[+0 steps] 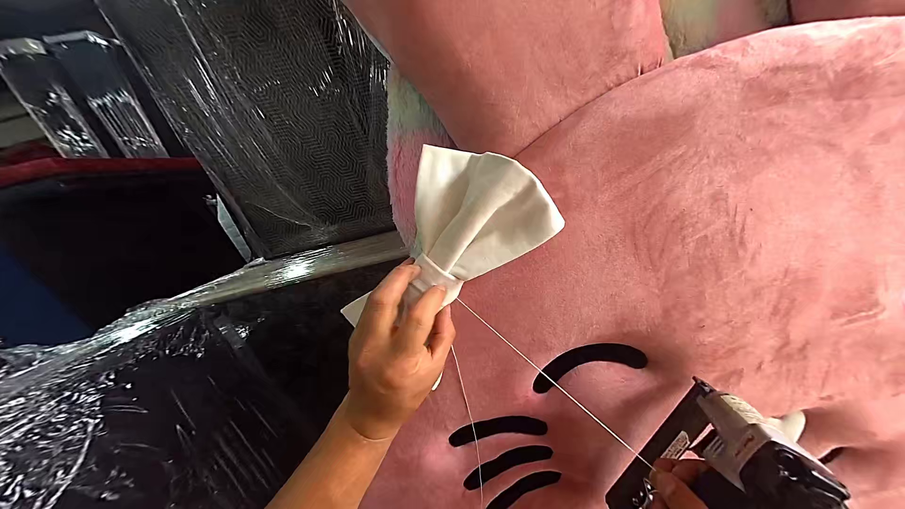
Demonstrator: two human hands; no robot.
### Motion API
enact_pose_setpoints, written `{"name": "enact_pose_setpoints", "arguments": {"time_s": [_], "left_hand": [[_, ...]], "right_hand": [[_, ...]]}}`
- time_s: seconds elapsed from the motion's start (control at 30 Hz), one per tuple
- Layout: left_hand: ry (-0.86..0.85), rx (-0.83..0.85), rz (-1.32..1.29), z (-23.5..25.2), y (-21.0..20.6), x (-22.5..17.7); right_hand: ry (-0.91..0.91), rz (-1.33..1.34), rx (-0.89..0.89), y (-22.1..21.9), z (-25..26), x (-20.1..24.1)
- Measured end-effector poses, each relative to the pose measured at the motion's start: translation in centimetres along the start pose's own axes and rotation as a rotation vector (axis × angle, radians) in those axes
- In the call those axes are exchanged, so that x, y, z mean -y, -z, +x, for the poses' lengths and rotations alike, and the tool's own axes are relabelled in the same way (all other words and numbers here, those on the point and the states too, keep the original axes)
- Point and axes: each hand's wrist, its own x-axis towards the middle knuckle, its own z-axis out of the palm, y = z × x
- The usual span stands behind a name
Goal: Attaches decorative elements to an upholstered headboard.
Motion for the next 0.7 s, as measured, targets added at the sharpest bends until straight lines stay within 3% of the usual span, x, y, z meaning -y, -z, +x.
{"name": "enact_pose_setpoints", "arguments": {"time_s": [0.37,0.7], "left_hand": [[-0.029,0.103,0.041,-0.2,0.0,-0.1],[0.233,0.284,-0.122,-0.3,1.0,1.8]], "right_hand": [[-0.04,-0.026,-0.11,1.4,0.4,-0.2],[-0.087,-0.08,-0.127,2.0,0.3,-0.8]]}}
